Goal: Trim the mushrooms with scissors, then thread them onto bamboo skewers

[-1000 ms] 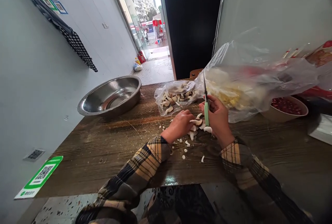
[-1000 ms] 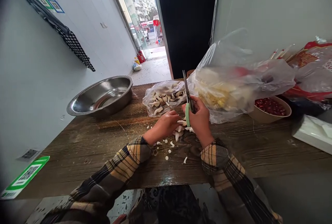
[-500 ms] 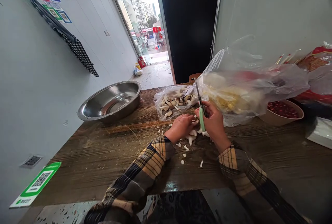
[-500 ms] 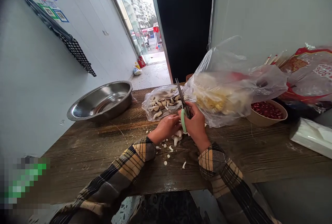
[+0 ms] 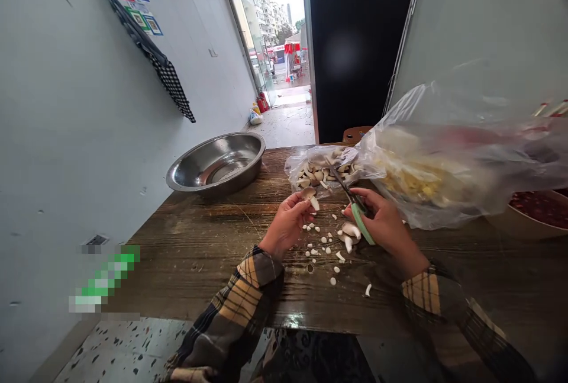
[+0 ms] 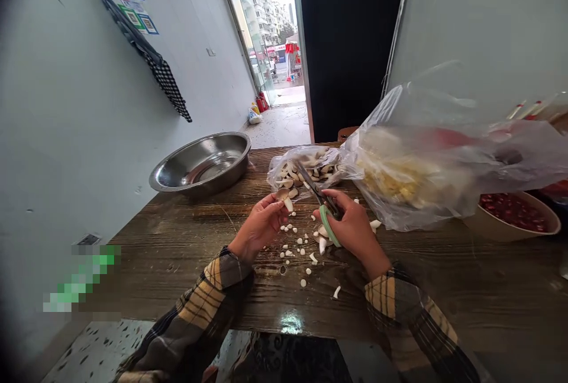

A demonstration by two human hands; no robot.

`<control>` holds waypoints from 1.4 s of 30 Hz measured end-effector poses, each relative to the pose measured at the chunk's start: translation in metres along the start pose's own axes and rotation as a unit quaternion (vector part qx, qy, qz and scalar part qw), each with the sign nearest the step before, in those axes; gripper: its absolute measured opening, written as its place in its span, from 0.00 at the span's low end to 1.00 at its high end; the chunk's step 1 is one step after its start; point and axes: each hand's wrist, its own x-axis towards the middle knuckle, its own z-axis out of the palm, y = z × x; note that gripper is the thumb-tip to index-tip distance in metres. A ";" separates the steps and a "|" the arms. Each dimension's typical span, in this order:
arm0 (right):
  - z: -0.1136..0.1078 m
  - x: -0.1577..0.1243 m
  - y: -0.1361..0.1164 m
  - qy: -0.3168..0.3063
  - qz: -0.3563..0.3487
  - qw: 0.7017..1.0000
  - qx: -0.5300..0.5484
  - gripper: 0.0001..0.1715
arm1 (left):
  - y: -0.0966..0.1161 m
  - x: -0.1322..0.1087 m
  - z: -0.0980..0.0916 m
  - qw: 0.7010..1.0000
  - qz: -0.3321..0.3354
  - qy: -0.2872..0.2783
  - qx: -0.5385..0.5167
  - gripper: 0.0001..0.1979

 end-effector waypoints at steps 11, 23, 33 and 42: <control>0.002 -0.009 -0.010 -0.139 -0.026 0.978 -0.155 0.28 | 0.010 -0.008 -0.014 0.994 0.076 0.048 -0.068 0.12; 0.004 -0.009 -0.013 -0.157 -0.026 0.972 -0.174 0.28 | 0.010 -0.009 -0.010 0.993 0.099 0.044 -0.056 0.12; 0.004 -0.010 -0.012 -0.160 -0.048 0.971 -0.172 0.28 | 0.007 -0.010 -0.008 0.994 0.081 0.044 -0.054 0.13; 0.003 -0.010 -0.014 -0.175 -0.043 0.965 -0.189 0.29 | 0.008 -0.010 -0.008 0.994 0.081 0.051 -0.056 0.14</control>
